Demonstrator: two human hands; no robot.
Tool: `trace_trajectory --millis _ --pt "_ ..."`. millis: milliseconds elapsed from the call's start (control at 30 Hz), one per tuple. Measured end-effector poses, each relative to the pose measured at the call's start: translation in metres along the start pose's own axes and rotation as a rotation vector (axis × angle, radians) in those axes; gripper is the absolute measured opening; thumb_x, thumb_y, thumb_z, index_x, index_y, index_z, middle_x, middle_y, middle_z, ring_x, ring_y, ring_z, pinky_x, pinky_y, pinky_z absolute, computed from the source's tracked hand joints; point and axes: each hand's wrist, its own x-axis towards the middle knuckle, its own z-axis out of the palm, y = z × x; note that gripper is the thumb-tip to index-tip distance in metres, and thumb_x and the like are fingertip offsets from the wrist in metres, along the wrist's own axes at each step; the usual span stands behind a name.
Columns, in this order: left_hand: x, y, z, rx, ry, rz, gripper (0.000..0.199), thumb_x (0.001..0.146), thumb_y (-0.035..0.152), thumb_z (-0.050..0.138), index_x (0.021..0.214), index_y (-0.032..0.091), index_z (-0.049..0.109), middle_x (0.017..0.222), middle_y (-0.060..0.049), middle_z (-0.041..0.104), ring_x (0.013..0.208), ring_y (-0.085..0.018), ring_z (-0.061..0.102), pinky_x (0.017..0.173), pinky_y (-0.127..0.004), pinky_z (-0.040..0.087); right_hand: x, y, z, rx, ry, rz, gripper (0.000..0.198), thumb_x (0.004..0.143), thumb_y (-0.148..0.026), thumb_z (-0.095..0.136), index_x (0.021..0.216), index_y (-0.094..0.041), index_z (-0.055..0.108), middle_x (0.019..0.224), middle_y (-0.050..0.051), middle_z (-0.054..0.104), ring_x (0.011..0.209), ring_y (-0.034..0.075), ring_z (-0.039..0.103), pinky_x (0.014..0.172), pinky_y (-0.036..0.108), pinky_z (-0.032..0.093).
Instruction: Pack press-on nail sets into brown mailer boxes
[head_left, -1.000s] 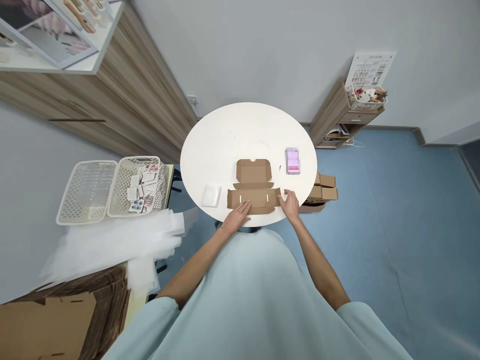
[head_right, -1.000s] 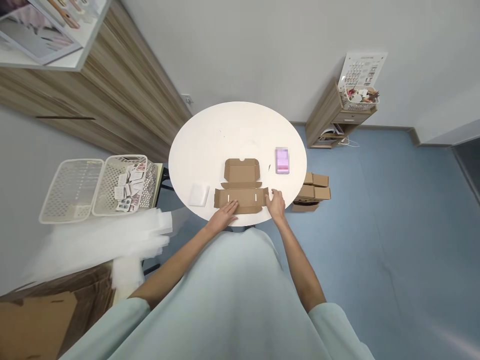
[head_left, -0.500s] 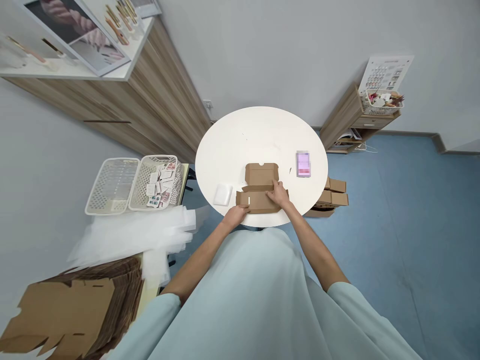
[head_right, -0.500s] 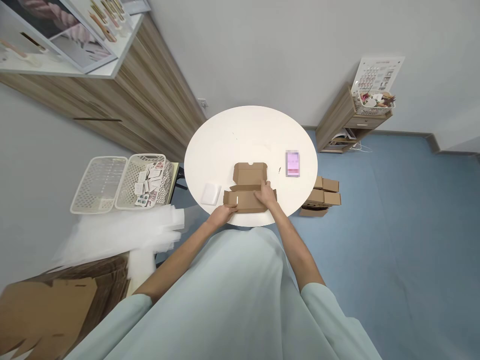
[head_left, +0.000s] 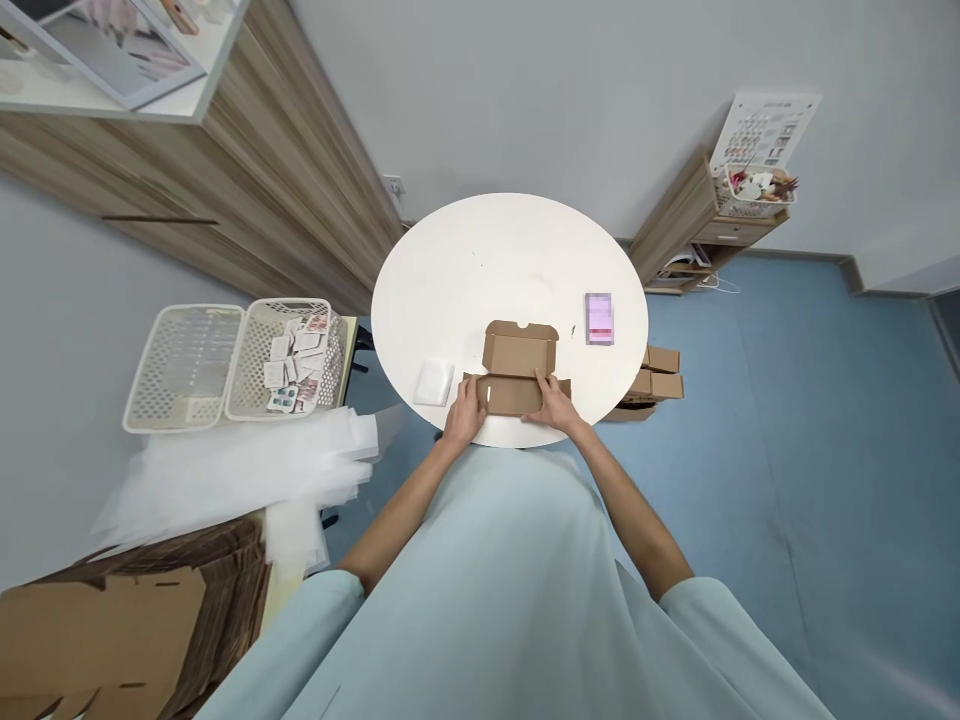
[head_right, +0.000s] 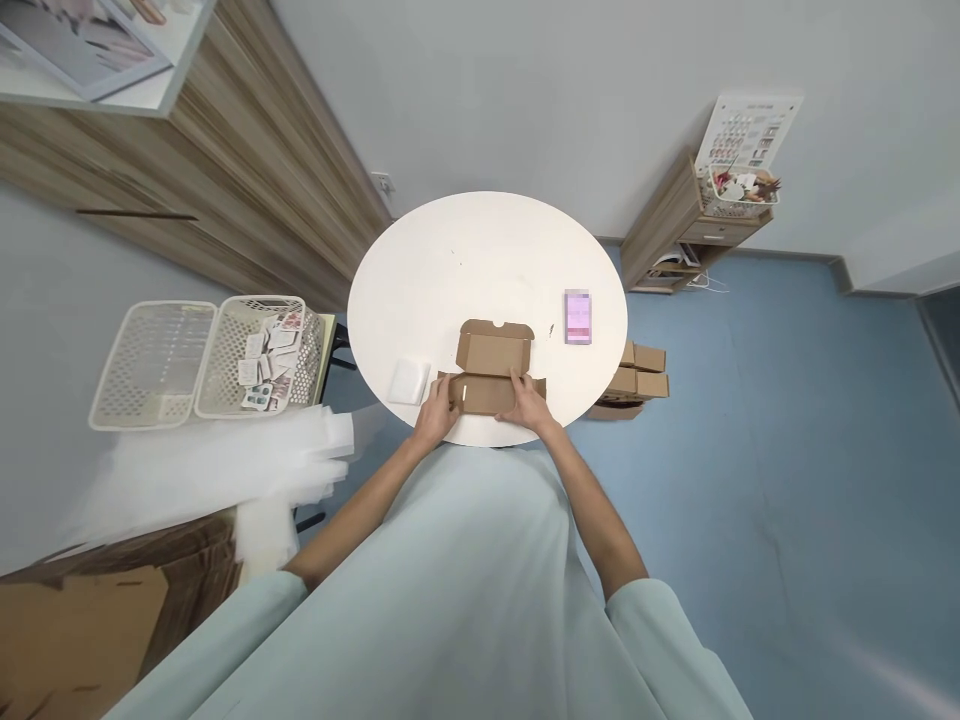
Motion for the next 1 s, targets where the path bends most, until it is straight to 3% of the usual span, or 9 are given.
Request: trace_trajectory --millis 167,267,333,400,467,567,667,800,1000 --pt "0.011 0.008 -0.002 0.088 -0.096 0.057 0.055 0.095 0.009 0.047 0.148 0.020 0.055 0.135 -0.015 0.064 0.120 -0.031 0.065 0.100 -0.043 0.056 0.004 -0.002 -0.009 0.001 -0.007 -0.018 0.124 0.077 -0.043 0.090 0.172 -0.030 0.012 0.165 0.021 0.031 0.136 0.038 0.058 0.106 0.046 0.051" --pt "0.007 0.009 -0.006 0.123 0.041 0.062 0.059 0.092 0.009 0.052 0.150 0.019 0.053 0.140 -0.017 0.060 0.129 -0.032 0.059 0.104 -0.044 0.053 0.006 -0.001 -0.011 0.002 -0.016 -0.024 0.124 0.076 -0.044 0.091 0.172 -0.032 0.013 0.165 0.021 0.031 0.132 0.037 0.061 0.105 0.046 0.052" --pt "0.004 0.006 -0.009 0.140 0.186 -0.023 0.062 0.091 0.014 0.059 0.152 0.016 0.050 0.144 -0.020 0.056 0.134 -0.034 0.055 0.106 -0.046 0.052 0.006 0.000 -0.011 0.000 -0.016 -0.029 0.123 0.077 -0.046 0.090 0.172 -0.032 0.013 0.165 0.021 0.031 0.131 0.037 0.062 0.105 0.046 0.052" --pt "0.003 0.003 -0.014 0.136 0.233 -0.158 0.056 0.091 0.023 0.064 0.145 0.014 0.054 0.140 -0.021 0.059 0.131 -0.035 0.058 0.104 -0.047 0.053 0.007 0.000 -0.010 -0.003 -0.012 -0.031 0.122 0.077 -0.047 0.090 0.171 -0.032 0.014 0.165 0.021 0.030 0.131 0.037 0.062 0.104 0.045 0.052" --pt "0.005 0.000 -0.018 0.102 0.165 -0.243 0.037 0.094 0.028 0.063 0.129 0.016 0.064 0.128 -0.017 0.068 0.119 -0.032 0.065 0.100 -0.044 0.054 0.009 -0.001 -0.010 -0.004 -0.008 -0.029 0.120 0.078 -0.048 0.089 0.171 -0.031 0.014 0.165 0.021 0.031 0.130 0.037 0.062 0.104 0.045 0.052" --pt "0.010 0.003 -0.024 0.024 0.066 -0.259 0.020 0.098 0.030 0.058 0.112 0.020 0.068 0.112 -0.011 0.076 0.101 -0.027 0.073 0.093 -0.038 0.054 0.012 -0.001 -0.010 -0.004 -0.005 -0.033 0.119 0.079 -0.048 0.089 0.171 -0.031 0.015 0.165 0.021 0.032 0.131 0.037 0.062 0.103 0.045 0.052" --pt "0.012 0.014 -0.027 -0.032 0.048 -0.239 0.024 0.098 0.039 0.063 0.112 0.021 0.068 0.106 -0.008 0.079 0.094 -0.026 0.075 0.089 -0.037 0.054 0.016 0.000 -0.009 -0.003 -0.002 -0.040 0.120 0.079 -0.048 0.089 0.171 -0.031 0.014 0.166 0.022 0.030 0.134 0.037 0.060 0.105 0.045 0.052" --pt "0.014 0.029 -0.024 -0.089 0.020 -0.176 0.035 0.097 0.053 0.066 0.112 0.021 0.068 0.117 -0.008 0.078 0.093 -0.024 0.074 0.088 -0.036 0.053 0.018 0.002 -0.006 -0.002 -0.014 -0.029 0.127 0.075 -0.047 0.092 0.172 -0.029 0.011 0.168 0.023 0.026 0.140 0.039 0.055 0.107 0.045 0.051" --pt "0.024 0.028 -0.009 -0.003 0.007 -0.228 0.016 0.095 0.026 0.065 0.109 0.019 0.062 0.111 -0.009 0.076 0.094 -0.024 0.070 0.083 -0.034 0.049 0.019 0.003 -0.004 0.004 -0.025 -0.034 0.133 0.070 -0.045 0.095 0.172 -0.029 0.010 0.171 0.024 0.019 0.145 0.041 0.051 0.108 0.046 0.051"
